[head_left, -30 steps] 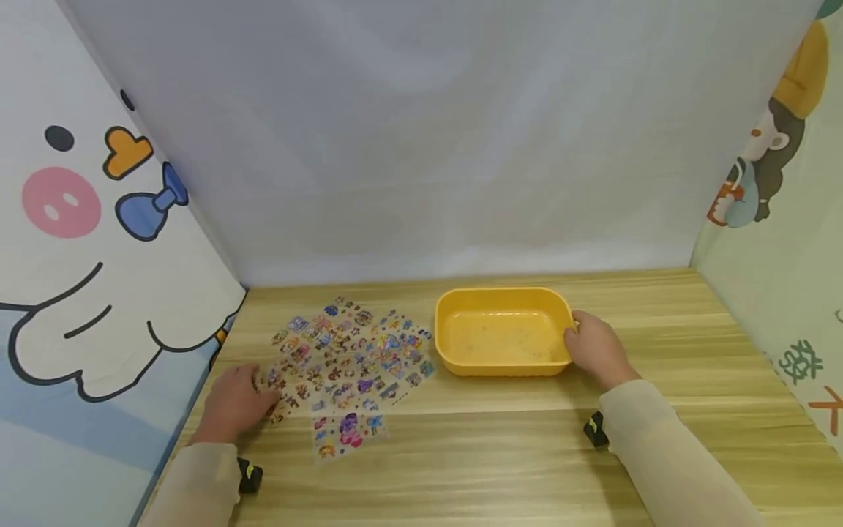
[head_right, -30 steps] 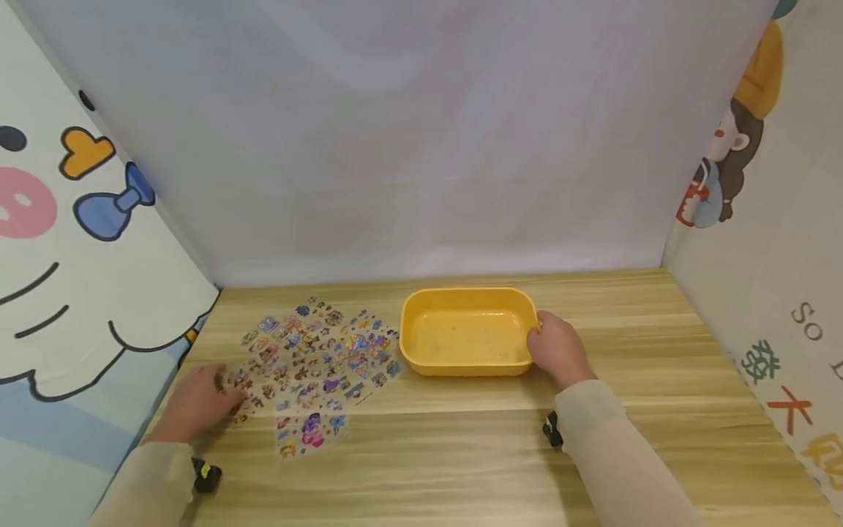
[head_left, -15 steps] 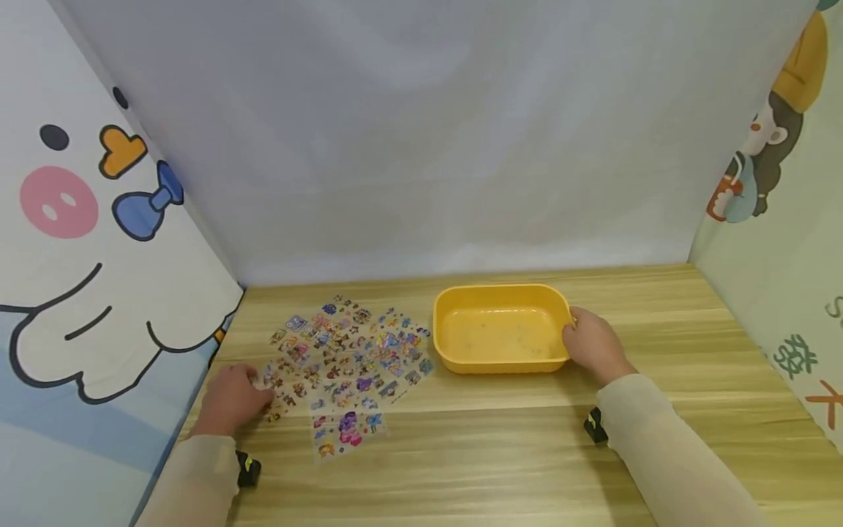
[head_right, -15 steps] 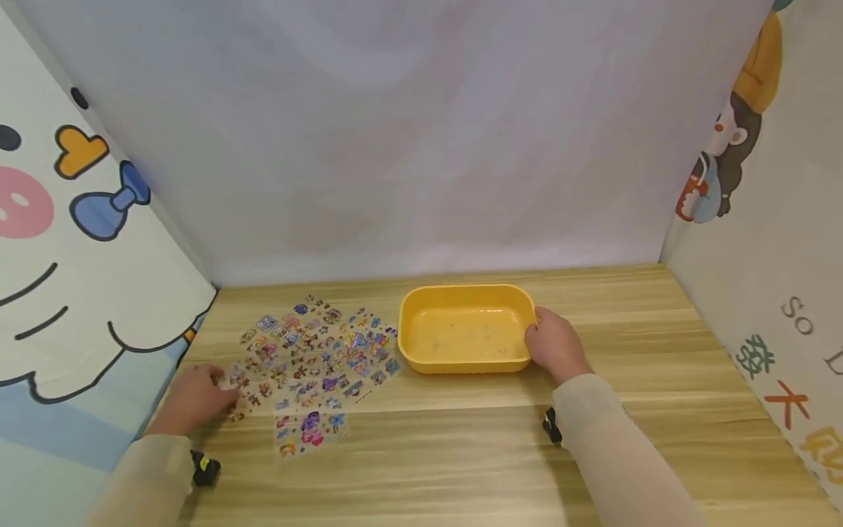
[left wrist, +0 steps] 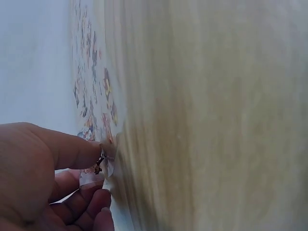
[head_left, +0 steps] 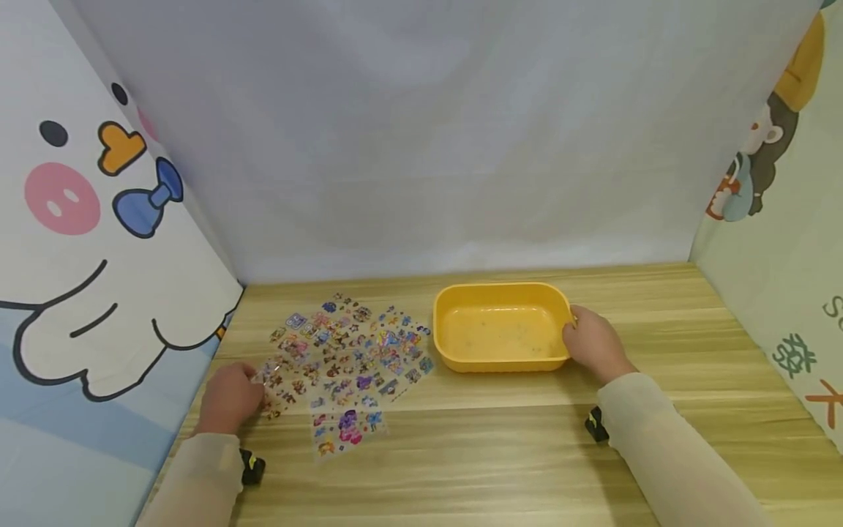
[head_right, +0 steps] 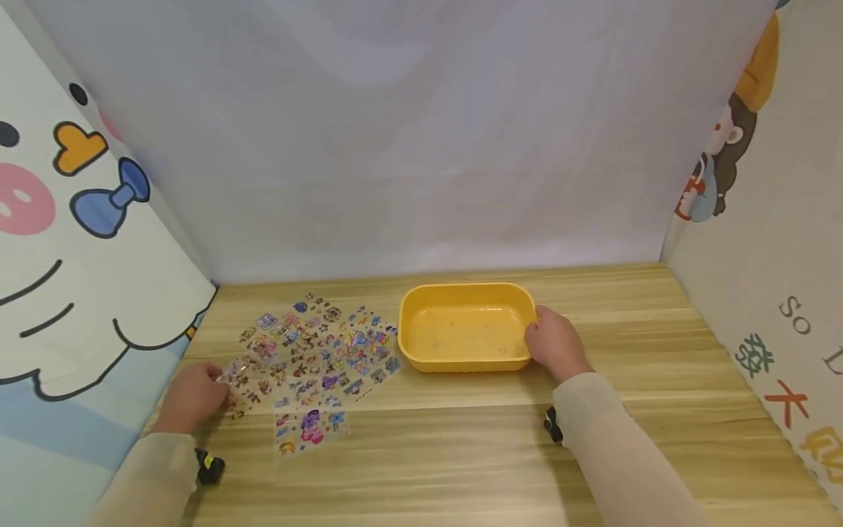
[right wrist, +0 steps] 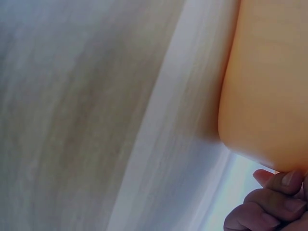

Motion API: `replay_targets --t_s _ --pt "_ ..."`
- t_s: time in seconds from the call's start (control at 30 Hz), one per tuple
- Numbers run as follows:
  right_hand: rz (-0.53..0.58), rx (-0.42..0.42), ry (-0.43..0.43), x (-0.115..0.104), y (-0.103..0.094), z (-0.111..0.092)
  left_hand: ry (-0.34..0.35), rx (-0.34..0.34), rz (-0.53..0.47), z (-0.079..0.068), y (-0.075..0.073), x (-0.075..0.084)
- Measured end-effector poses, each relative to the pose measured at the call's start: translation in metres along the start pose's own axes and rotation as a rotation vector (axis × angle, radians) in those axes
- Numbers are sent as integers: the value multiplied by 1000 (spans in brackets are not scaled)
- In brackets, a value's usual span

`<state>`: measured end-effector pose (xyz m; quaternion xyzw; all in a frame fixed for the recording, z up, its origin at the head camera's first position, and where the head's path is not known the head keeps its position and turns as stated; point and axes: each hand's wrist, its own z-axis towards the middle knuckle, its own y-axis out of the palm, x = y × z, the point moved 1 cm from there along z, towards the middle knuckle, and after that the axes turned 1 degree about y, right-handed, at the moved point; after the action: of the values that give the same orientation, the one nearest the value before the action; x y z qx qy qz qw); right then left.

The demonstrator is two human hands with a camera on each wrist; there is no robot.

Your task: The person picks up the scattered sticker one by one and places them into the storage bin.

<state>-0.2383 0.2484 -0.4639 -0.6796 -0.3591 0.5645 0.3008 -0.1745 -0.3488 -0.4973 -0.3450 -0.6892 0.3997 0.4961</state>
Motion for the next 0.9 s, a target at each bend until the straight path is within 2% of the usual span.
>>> replay_targets --t_s 0.2,0.4,0.9 --pt "-5 -2 -3 0 0 0 -46 0 -54 -2 -5 -4" --pt "6 -6 0 -2 -1 1 -57 6 -115 -5 -11 -8" --pt "16 -8 -1 1 1 1 2 -51 -85 -10 -19 -1"
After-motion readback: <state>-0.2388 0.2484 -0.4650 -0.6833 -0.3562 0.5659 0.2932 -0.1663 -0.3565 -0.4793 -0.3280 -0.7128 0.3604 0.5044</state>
